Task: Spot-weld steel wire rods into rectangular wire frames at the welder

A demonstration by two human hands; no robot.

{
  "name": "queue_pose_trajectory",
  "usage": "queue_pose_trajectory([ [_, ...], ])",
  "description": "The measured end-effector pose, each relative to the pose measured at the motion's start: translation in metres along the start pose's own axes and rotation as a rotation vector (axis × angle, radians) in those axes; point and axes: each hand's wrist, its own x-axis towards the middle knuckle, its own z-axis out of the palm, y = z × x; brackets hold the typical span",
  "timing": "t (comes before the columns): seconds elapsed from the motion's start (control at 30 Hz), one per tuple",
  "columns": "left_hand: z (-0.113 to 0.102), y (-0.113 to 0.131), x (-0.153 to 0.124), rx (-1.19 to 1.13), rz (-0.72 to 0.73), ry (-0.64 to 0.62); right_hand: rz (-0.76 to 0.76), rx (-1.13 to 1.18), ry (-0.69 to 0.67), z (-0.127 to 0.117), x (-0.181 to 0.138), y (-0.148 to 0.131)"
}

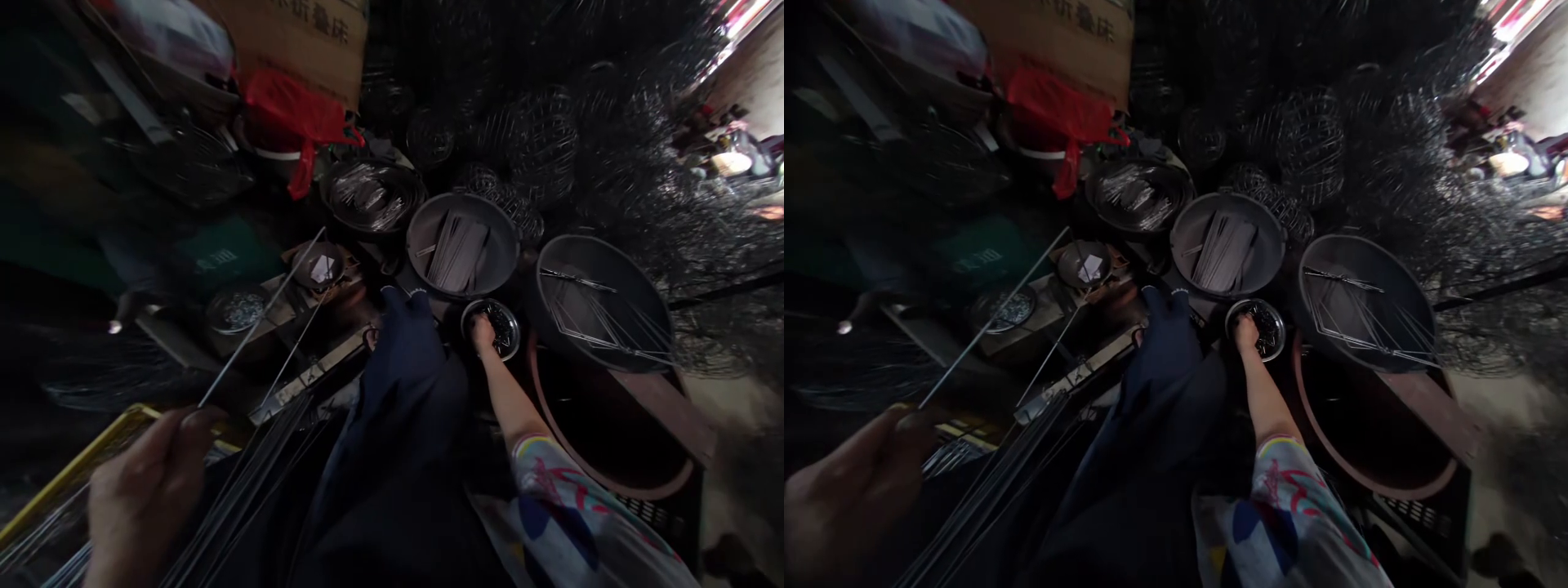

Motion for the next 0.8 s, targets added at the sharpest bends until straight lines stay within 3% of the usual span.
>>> queue_pose_trajectory([
  [0.1,-0.019,-0.013,0.012,0.415,0.247,0.11,0.035,0.013,0.005,0.007,0.013,-0.001],
  [0.2,-0.026,-0.024,0.02,0.605,0.432,0.149,0.059,0.024,0.007,0.007,0.018,0.0],
  [0.3,-0.02,-0.028,0.016,0.804,0.399,0.314,0.092,0.041,0.017,0.002,0.014,0.001],
  [0.43,-0.021,-0.028,0.015,0.886,0.276,0.278,0.117,0.078,0.043,-0.011,0.007,0.012],
  [0.6,-0.04,-0.03,0.018,0.856,0.316,0.303,0.059,0.163,0.09,-0.034,-0.006,0.035],
  [0.7,-0.048,-0.03,0.022,0.838,0.374,0.302,-0.059,0.421,0.11,-0.051,-0.015,0.024],
  [0.8,-0.056,-0.03,0.028,0.835,0.437,0.316,-0.28,0.91,0.086,-0.073,-0.028,-0.03],
])
